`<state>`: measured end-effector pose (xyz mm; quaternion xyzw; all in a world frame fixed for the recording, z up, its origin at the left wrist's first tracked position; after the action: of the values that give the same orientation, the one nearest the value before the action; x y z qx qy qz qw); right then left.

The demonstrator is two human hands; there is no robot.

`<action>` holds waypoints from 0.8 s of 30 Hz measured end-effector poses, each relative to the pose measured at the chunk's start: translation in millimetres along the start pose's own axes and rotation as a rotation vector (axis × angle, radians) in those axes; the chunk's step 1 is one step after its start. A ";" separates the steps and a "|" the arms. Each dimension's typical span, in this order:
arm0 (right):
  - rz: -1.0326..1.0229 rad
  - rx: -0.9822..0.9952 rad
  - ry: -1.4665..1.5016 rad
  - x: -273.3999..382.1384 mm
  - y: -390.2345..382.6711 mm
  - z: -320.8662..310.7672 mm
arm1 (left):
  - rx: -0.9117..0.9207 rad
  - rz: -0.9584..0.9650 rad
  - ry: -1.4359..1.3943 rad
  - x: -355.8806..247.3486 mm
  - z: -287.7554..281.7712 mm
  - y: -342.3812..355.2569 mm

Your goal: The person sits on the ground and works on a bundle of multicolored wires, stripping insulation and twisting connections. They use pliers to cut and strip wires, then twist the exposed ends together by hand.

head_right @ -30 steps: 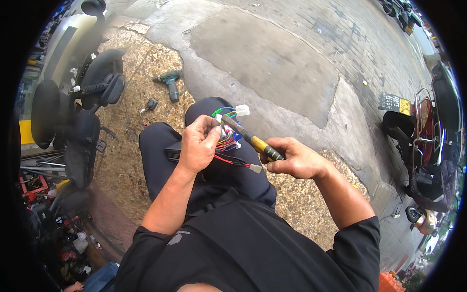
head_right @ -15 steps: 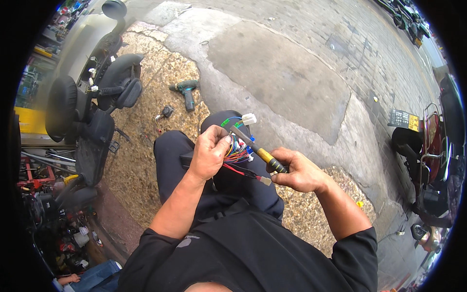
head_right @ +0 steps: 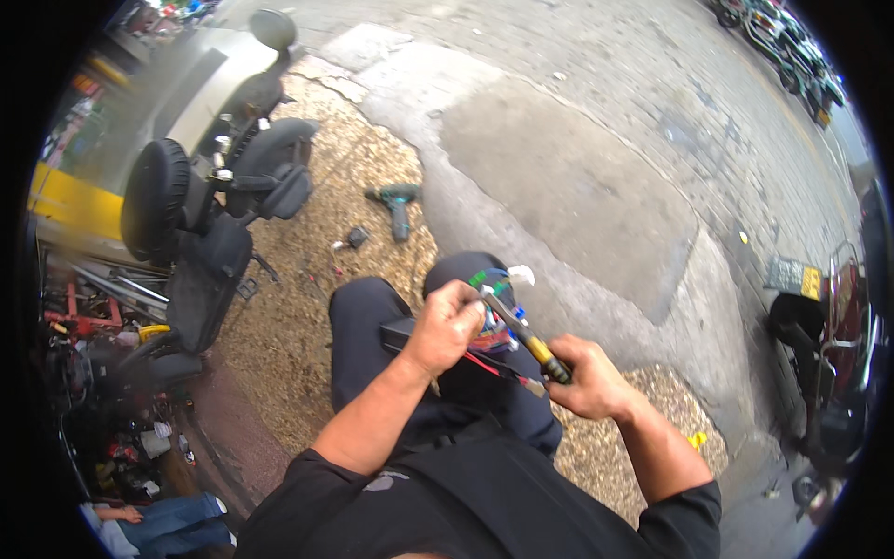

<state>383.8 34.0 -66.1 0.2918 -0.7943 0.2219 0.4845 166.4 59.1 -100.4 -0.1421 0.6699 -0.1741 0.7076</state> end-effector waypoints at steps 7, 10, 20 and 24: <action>-0.038 0.005 -0.064 -7.9 7.9 1.3 | 0.281 -0.303 -0.305 2.8 -2.8 1.4; 0.007 0.001 -0.020 -9.9 10.6 1.8 | 0.351 -0.326 -0.336 4.8 -5.9 3.1; 0.048 -0.048 0.015 -6.5 11.6 -1.6 | -0.201 0.318 0.398 -19.7 -4.5 -15.0; 0.130 -0.036 0.105 -8.1 6.8 -0.4 | -0.362 0.572 0.588 -33.8 0.6 -29.5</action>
<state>382.3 41.3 -73.7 0.2189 -0.7890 0.2535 0.5151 163.9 47.4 -57.2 -0.0171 0.8747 0.1154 0.4705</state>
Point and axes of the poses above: each hand's wrist, its own y-axis towards the middle knuckle, its own z-axis out of the palm, x = y × z, the point moved 6 cm from there along y, towards the middle knuckle, and after that the axes turned 12 degrees about -z, right-handed, at the moved point
